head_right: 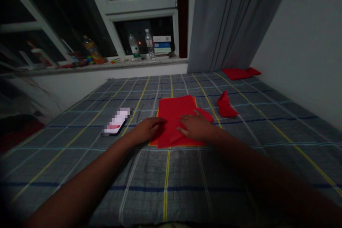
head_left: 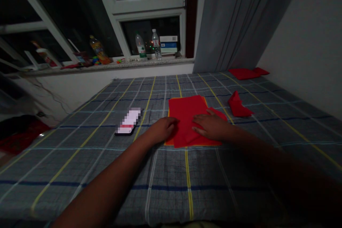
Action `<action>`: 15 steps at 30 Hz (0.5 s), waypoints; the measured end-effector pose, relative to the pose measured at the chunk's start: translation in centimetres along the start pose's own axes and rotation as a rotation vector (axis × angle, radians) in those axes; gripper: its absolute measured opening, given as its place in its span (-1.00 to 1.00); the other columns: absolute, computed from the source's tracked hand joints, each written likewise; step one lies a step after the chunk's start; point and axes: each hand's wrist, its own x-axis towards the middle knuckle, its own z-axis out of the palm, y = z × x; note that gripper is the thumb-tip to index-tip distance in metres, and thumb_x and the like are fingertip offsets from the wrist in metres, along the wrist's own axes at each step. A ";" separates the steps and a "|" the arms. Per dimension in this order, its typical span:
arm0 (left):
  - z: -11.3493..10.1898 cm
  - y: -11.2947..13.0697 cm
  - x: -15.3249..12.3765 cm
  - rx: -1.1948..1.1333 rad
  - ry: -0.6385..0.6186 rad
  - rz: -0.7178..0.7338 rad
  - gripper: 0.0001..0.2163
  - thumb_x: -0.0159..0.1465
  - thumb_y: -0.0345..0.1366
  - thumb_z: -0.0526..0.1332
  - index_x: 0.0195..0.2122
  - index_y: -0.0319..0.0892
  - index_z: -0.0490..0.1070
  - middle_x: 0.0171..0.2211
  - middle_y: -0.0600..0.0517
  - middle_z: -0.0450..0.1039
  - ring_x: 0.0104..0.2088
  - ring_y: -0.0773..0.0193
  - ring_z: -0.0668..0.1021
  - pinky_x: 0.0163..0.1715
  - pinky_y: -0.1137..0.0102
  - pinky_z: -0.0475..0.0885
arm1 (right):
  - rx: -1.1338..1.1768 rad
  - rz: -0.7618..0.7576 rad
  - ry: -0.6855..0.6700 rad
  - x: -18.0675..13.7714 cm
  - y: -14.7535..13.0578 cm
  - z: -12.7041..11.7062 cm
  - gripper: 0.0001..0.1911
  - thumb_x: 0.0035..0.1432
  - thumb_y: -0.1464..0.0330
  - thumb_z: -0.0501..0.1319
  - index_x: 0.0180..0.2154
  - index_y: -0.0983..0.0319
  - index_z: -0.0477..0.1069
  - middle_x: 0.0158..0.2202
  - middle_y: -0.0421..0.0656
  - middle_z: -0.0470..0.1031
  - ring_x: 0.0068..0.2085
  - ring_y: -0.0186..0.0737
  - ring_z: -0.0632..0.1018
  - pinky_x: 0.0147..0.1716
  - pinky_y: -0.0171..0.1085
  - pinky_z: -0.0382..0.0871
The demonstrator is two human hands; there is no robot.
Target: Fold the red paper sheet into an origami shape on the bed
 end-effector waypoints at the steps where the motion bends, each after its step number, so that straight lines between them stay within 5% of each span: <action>1: 0.0 0.0 0.0 -0.012 0.003 0.007 -0.63 0.33 -0.36 0.04 0.11 -0.18 0.45 0.11 -0.12 0.49 0.11 0.08 0.51 0.18 0.17 0.31 | -0.002 0.003 -0.020 0.3 0.3 -0.2 -0.54 0.35 0.17 0.02 0.12 0.27 0.42 0.18 0.11 0.44 0.18 0.10 0.45 0.22 0.19 0.08; 9: -0.2 -0.1 -0.2 -0.002 -0.013 0.079 -0.61 0.31 -0.35 0.09 0.17 -0.18 0.36 0.14 -0.16 0.42 0.13 0.08 0.47 0.19 0.19 0.30 | 0.012 0.038 -0.147 3.2 1.8 -1.4 -0.50 0.19 0.34 0.11 0.16 0.28 0.38 0.17 0.11 0.45 0.14 0.11 0.48 0.13 0.10 0.25; 15: 0.8 1.0 -0.8 0.167 0.001 -0.051 -0.45 0.22 0.08 0.26 0.09 -0.20 0.38 0.13 -0.26 0.35 0.15 -0.16 0.39 0.17 0.02 0.25 | -0.039 0.058 -0.137 3.5 0.1 -0.8 -0.52 0.27 0.24 0.07 0.14 0.30 0.41 0.18 0.15 0.43 0.16 0.16 0.46 0.11 0.10 0.27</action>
